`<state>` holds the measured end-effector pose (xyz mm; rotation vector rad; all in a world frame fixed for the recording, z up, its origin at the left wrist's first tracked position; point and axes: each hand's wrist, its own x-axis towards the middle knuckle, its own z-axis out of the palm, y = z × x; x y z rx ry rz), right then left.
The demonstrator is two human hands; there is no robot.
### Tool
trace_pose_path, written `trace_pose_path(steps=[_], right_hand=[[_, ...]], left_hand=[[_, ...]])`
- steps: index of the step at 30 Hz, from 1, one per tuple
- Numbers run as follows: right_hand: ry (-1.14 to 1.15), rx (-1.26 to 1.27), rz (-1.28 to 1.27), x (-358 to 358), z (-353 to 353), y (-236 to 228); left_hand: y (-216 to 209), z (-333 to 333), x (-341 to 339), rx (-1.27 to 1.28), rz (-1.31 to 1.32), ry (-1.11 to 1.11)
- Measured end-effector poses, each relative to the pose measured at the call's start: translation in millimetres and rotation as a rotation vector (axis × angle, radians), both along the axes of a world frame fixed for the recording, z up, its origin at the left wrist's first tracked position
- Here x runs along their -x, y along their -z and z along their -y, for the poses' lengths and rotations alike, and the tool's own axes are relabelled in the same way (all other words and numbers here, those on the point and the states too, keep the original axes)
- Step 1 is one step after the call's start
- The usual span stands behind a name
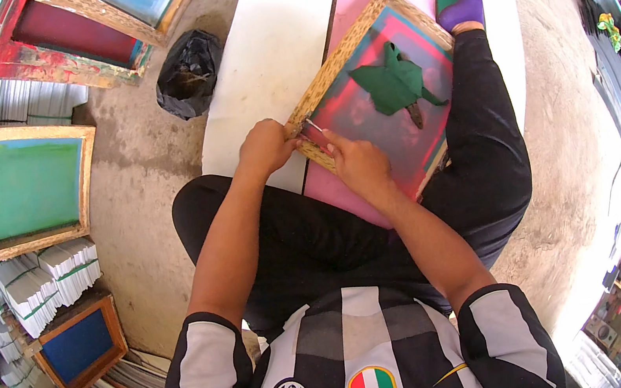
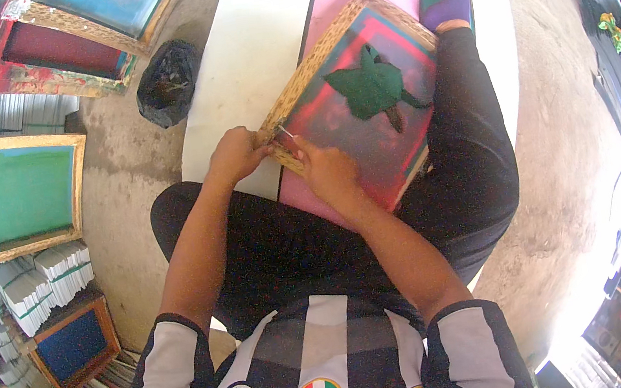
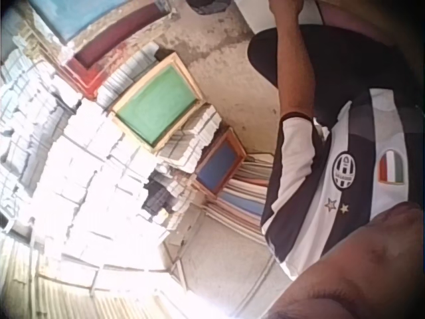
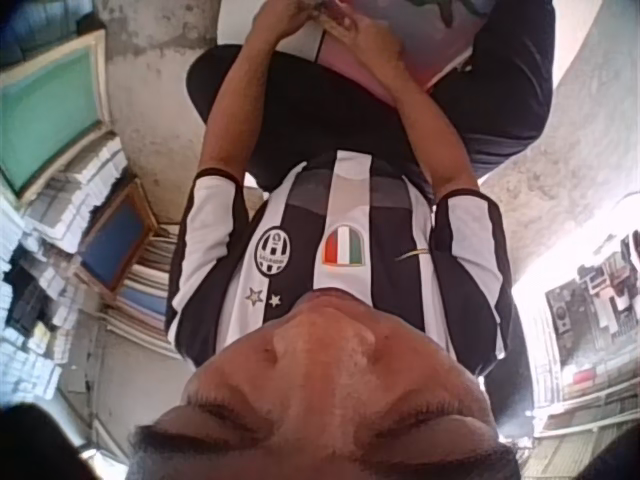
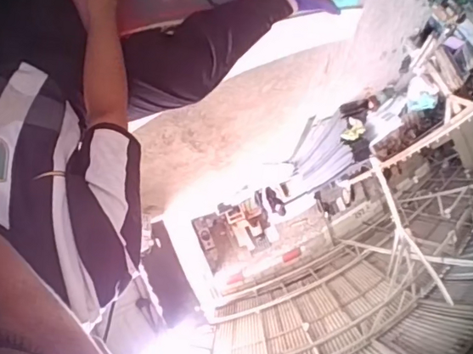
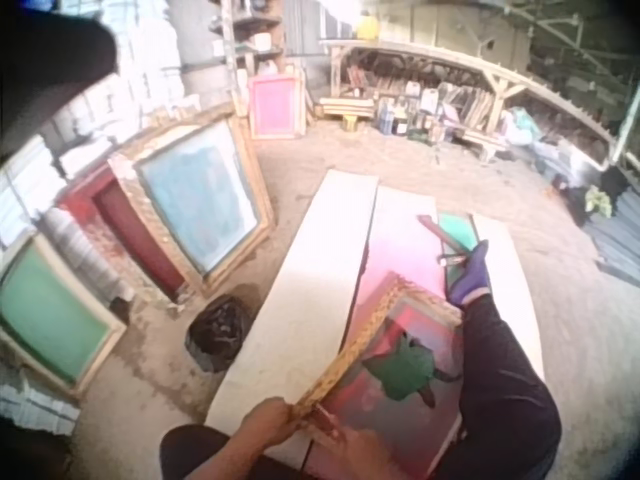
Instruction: The person sits on the floor and uses a small knife to carve a green leaf design into a pink screen stretched on a wooden frame. The person holds the frame steady with the left hand and carefully removes material along the design outline with the right hand.
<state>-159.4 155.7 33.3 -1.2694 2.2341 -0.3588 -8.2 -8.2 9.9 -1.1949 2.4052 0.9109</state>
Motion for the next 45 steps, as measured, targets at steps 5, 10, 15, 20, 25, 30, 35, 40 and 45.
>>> trace_pose_path(steps=[5,10,15,20,25,30,35,40,45], right_hand=[[-0.047,-0.031,-0.033,-1.7,1.0,-0.2],[-0.109,-0.163,-0.051,-5.7,12.0,-15.5],[-0.023,-0.210,0.027,-14.3,20.4,-19.0],[0.027,-0.094,0.107,-8.9,12.7,-12.8],[0.139,0.263,0.440,6.7,-1.6,46.4],[-0.163,-0.106,-0.163,-4.7,1.4,2.6],[0.443,0.060,1.044,16.3,1.6,42.2],[0.715,-0.177,1.452,18.6,5.7,14.4],[0.155,0.378,0.600,19.9,-6.3,72.4]], left_hand=[[1.4,-2.0,-2.5,0.038,-0.024,0.003],[6.4,-2.7,-2.8,0.064,-0.039,0.037],[8.7,-3.1,-1.0,0.077,-0.036,0.035],[6.9,-3.4,-0.1,0.101,-0.040,0.025],[22.0,-0.2,-3.1,0.109,-0.077,0.054],[14.8,-2.5,-11.2,0.089,-0.113,0.029],[6.3,-2.3,-0.4,0.098,-0.032,0.040],[3.8,-2.4,-6.6,0.045,-0.079,-0.026],[2.5,-1.7,-0.5,-0.018,-0.115,-0.061]])
